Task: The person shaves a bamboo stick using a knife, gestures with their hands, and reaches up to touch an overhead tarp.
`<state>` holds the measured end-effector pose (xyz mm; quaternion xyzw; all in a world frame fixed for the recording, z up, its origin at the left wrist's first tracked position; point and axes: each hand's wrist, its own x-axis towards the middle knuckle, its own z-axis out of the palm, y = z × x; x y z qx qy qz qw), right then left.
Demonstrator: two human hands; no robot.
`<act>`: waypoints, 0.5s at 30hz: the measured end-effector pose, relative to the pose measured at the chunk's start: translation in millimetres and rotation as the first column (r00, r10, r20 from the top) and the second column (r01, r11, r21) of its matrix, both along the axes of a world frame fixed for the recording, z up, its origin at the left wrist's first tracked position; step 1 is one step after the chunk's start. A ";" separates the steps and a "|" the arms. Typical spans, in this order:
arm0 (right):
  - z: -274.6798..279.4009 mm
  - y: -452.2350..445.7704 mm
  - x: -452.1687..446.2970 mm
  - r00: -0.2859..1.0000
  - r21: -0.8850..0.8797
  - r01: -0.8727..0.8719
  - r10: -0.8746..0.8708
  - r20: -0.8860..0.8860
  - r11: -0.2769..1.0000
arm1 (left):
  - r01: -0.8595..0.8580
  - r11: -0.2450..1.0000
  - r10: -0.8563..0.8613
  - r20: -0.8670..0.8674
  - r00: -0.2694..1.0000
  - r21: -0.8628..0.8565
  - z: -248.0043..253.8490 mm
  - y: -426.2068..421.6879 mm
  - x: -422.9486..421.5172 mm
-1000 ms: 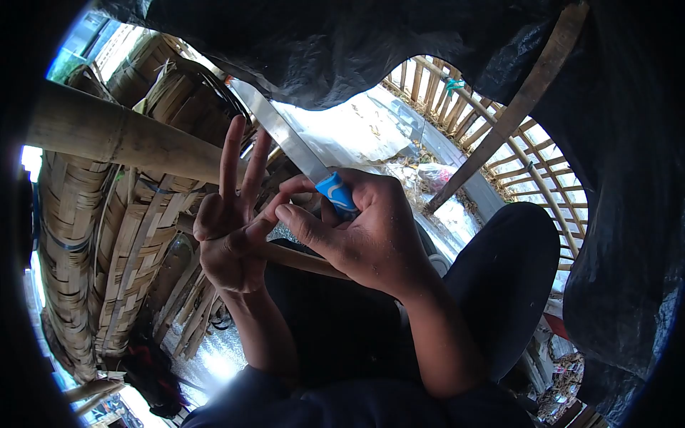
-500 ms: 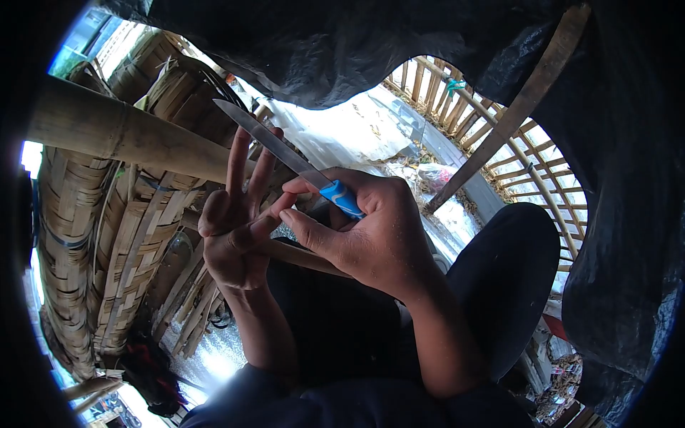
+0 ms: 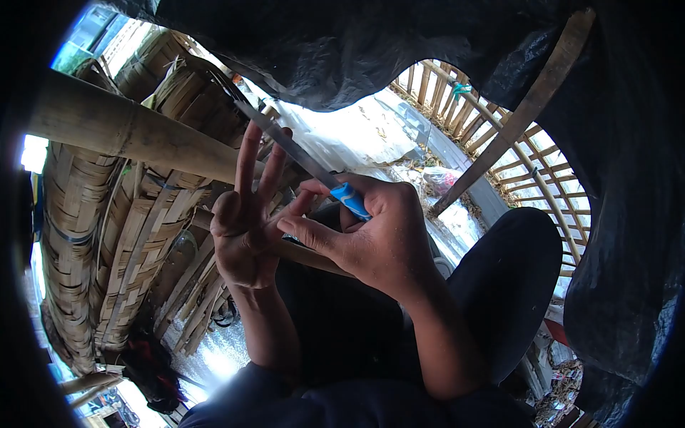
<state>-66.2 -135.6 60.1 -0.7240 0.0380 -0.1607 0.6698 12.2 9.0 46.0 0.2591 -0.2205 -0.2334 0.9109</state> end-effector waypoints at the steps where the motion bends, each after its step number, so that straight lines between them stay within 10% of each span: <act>1: 4.4 -2.4 -2.1 0.998 -0.060 -0.037 0.035 -0.045 0.997 | 0.000 1.000 -0.001 -0.022 1.000 -0.018 2.2 -1.1 -0.9; 15: -3.9 -7.7 -1.0 0.988 0.250 -0.064 0.096 -0.120 0.966 | 0.075 0.997 -0.072 0.139 0.988 -0.019 -2.9 3.2 6.7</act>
